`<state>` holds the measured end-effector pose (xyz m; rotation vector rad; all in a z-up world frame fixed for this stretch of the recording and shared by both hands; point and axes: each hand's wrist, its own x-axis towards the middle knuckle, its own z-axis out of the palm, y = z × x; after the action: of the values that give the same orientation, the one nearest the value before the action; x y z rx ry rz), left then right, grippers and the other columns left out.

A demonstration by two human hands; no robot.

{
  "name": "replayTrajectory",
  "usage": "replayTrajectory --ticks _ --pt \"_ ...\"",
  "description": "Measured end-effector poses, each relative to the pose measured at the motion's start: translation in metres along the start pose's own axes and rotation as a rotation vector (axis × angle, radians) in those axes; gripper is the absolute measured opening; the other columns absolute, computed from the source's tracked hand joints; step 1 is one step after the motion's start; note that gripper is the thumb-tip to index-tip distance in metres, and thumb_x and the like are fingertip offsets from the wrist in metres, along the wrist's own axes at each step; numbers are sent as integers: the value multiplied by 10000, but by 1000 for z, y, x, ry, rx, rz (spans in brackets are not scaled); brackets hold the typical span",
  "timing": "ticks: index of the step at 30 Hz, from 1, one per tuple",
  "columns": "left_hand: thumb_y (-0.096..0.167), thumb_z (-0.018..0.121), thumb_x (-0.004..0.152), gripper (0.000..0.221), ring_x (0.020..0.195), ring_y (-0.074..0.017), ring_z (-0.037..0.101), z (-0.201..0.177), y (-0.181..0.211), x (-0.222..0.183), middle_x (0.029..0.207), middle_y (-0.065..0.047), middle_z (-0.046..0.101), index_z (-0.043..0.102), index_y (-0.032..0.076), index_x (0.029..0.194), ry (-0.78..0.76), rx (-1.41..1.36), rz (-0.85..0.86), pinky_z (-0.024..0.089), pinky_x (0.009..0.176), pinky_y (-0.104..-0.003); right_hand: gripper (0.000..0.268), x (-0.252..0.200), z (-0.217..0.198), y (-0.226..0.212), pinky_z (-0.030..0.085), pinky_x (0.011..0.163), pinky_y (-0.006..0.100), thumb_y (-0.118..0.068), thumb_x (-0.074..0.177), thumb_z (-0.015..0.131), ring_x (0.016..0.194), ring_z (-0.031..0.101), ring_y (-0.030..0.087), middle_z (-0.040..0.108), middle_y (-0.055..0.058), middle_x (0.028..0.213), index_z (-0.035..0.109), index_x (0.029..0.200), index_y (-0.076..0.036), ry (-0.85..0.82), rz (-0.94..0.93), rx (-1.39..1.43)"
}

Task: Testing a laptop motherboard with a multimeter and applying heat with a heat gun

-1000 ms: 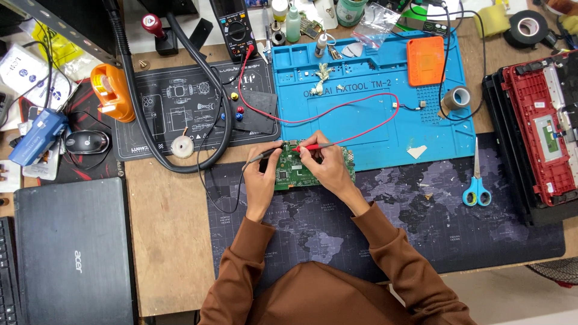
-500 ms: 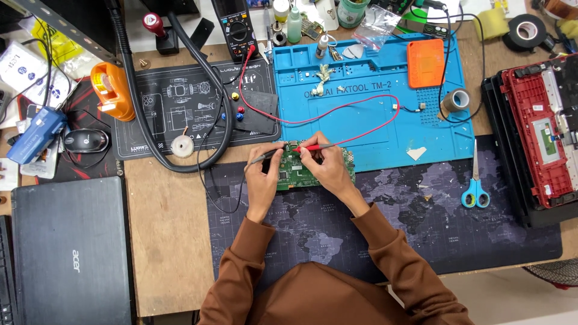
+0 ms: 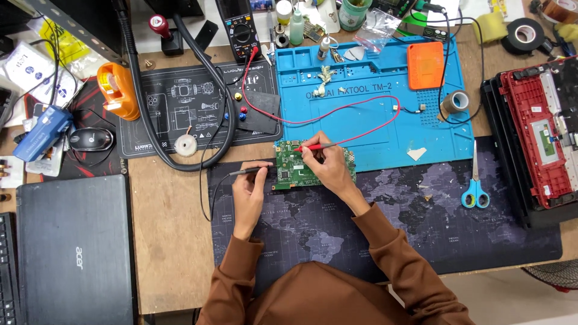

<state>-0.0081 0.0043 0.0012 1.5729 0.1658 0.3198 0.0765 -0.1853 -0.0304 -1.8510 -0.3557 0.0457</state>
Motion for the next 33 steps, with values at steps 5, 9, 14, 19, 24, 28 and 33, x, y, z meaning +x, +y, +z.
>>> replayTrajectory --ticks 5,9,14,19,24,28,33 --pt "56 614 1015 93 1051 -209 693 0 -11 1 1010 -144 738 696 17 1033 -30 50 30 531 942 -351 55 0 -1 -6 411 549 248 -83 950 645 577 506 114 721 115 748 663 985 -45 -11 -7 -13" --pt "72 620 1014 91 1046 -205 698 1 -8 1 1005 -138 745 699 28 1025 -44 63 28 533 940 -348 49 0 0 -2 410 546 251 -87 951 649 572 511 117 725 114 750 663 977 -48 -2 -21 -16" --pt "78 622 1014 94 1039 -203 698 1 -10 0 998 -131 747 705 36 1020 -45 79 30 533 930 -349 54 1 -1 -7 413 549 253 -94 955 646 574 508 118 725 115 756 661 982 -49 -9 -27 -21" --pt "83 621 1016 99 1038 -199 694 0 -13 1 997 -128 748 711 42 1016 -52 75 36 528 927 -349 52 1 -1 -11 418 553 251 -92 957 644 580 511 115 724 113 756 659 980 -48 -11 -20 -12" --pt "86 627 1013 94 1037 -220 704 0 -11 1 992 -131 749 709 41 1008 -56 84 51 532 925 -353 54 2 -2 -17 427 557 254 -83 961 641 591 521 118 724 120 767 660 989 -40 -12 -11 -15" --pt "79 628 1009 92 1040 -222 703 0 -10 1 990 -127 748 712 41 1006 -59 79 55 525 936 -354 66 1 -1 -12 427 563 262 -102 969 646 601 527 133 722 121 770 662 999 -46 -14 -19 -39" --pt "73 631 1005 88 1035 -234 709 0 -9 2 985 -133 748 712 40 1000 -64 94 56 526 936 -359 71 1 -1 -11 433 572 264 -106 964 655 616 539 136 731 123 786 665 1003 -48 -13 -10 -39"
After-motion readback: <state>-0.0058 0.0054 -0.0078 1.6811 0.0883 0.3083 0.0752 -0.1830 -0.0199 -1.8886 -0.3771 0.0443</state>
